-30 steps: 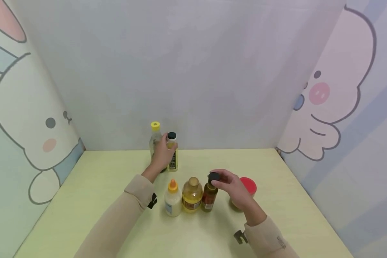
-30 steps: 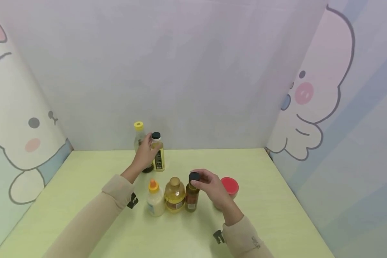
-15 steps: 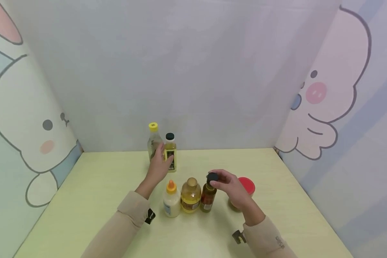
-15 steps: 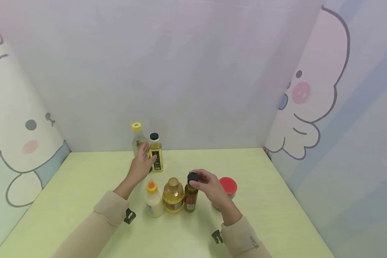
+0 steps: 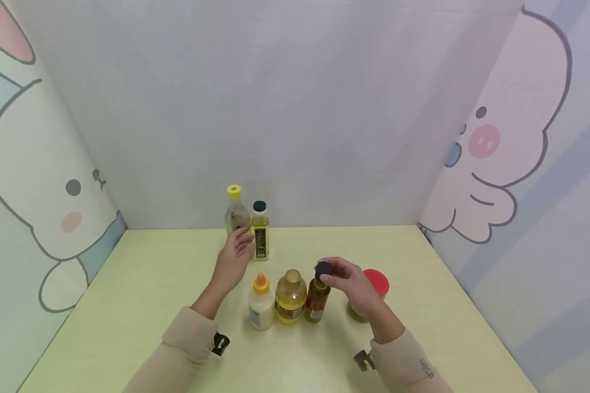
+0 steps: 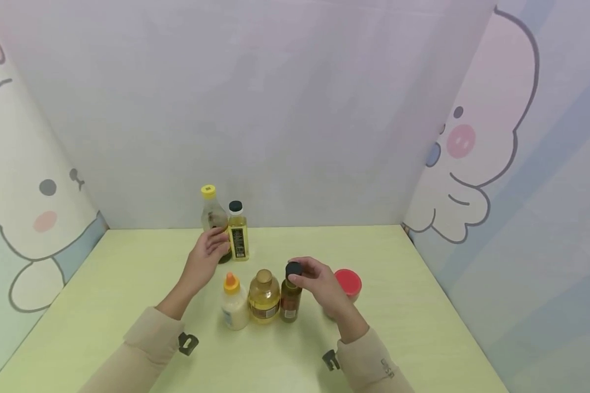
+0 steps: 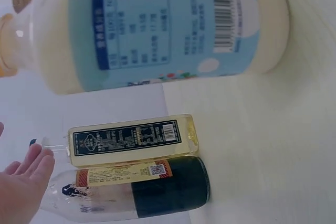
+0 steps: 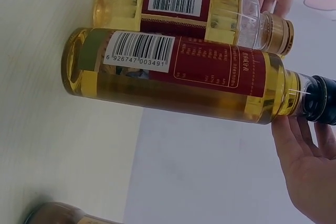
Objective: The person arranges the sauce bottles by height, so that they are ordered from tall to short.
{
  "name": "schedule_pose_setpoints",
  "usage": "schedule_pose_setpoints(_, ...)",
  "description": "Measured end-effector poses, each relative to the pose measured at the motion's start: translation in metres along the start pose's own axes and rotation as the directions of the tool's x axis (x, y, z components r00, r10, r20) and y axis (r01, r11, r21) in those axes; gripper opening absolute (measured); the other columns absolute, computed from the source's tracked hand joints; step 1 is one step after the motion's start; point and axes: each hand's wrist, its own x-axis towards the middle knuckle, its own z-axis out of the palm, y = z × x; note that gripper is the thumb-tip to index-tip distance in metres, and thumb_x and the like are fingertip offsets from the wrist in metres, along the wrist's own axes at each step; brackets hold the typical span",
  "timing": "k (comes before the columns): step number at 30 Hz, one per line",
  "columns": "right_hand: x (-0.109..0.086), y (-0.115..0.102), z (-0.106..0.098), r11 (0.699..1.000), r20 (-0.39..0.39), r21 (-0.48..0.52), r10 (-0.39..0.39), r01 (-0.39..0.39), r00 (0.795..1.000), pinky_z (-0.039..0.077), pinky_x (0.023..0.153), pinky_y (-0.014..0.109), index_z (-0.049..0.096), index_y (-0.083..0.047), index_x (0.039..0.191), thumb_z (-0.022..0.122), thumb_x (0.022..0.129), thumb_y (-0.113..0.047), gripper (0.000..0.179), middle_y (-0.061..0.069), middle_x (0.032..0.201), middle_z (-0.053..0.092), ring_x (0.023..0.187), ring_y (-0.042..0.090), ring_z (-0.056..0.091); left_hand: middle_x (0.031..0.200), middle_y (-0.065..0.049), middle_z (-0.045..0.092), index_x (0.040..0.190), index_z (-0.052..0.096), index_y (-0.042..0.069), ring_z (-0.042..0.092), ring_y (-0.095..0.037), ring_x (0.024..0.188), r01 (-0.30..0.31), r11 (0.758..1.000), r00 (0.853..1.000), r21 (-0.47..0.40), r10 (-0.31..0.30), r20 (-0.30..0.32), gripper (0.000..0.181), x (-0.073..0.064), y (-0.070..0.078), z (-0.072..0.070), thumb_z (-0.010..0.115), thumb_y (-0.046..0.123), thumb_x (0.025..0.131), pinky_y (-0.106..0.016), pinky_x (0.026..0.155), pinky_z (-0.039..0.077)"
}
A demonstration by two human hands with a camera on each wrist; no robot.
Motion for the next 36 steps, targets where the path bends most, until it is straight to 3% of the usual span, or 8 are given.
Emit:
schedule_pose_setpoints(5,0.000,0.000,-0.001,1.000,0.001,0.002,0.005,-0.005,1.000,0.043,0.098,0.042,0.054,0.002,0.130,0.067,0.094,-0.017,0.043,0.016,0.123,0.059,0.112,0.029,0.056,0.132,-0.017,0.055,0.145,0.035,0.001,0.051,-0.028,0.123,0.011,1.000,1.000,-0.007,-0.011,-0.002,0.049,-0.008,0.003,-0.002,0.053,0.019,0.102,-0.041,0.101,0.043)
schedule_pose_setpoints(12,0.002,-0.002,0.000,1.000,-0.006,0.004,0.014,-0.014,1.000,0.043,0.098,0.043,0.055,0.001,0.130,0.067,0.093,-0.018,0.043,0.015,0.123,0.059,0.112,0.029,0.056,0.128,-0.015,0.058,0.141,0.040,0.004,0.054,-0.028,0.121,-0.018,1.000,0.999,-0.004,0.018,-0.036,0.047,-0.023,0.005,-0.002,0.052,0.029,0.103,-0.042,0.101,0.043)
schedule_pose_setpoints(22,0.000,-0.001,0.000,1.000,-0.008,0.010,0.013,-0.013,1.000,0.043,0.098,0.043,0.055,0.001,0.129,0.068,0.093,-0.018,0.042,0.015,0.122,0.059,0.112,0.029,0.057,0.131,-0.015,0.057,0.141,0.041,0.003,0.052,-0.027,0.123,0.017,0.999,0.999,-0.044,-0.019,-0.043,0.046,-0.041,-0.001,0.000,0.049,0.030,0.104,-0.041,0.104,0.040)
schedule_pose_setpoints(36,-0.001,-0.001,0.001,1.000,-0.015,-0.009,0.005,-0.006,1.000,0.045,0.096,0.038,0.054,0.005,0.129,0.066,0.094,-0.015,0.043,0.015,0.121,0.060,0.110,0.027,0.057,0.129,-0.015,0.058,0.131,0.052,0.000,0.051,-0.029,0.125,-0.054,0.996,0.998,-0.068,0.053,-0.016,0.037,-0.068,0.002,0.006,0.051,0.024,0.104,-0.035,0.102,0.041)
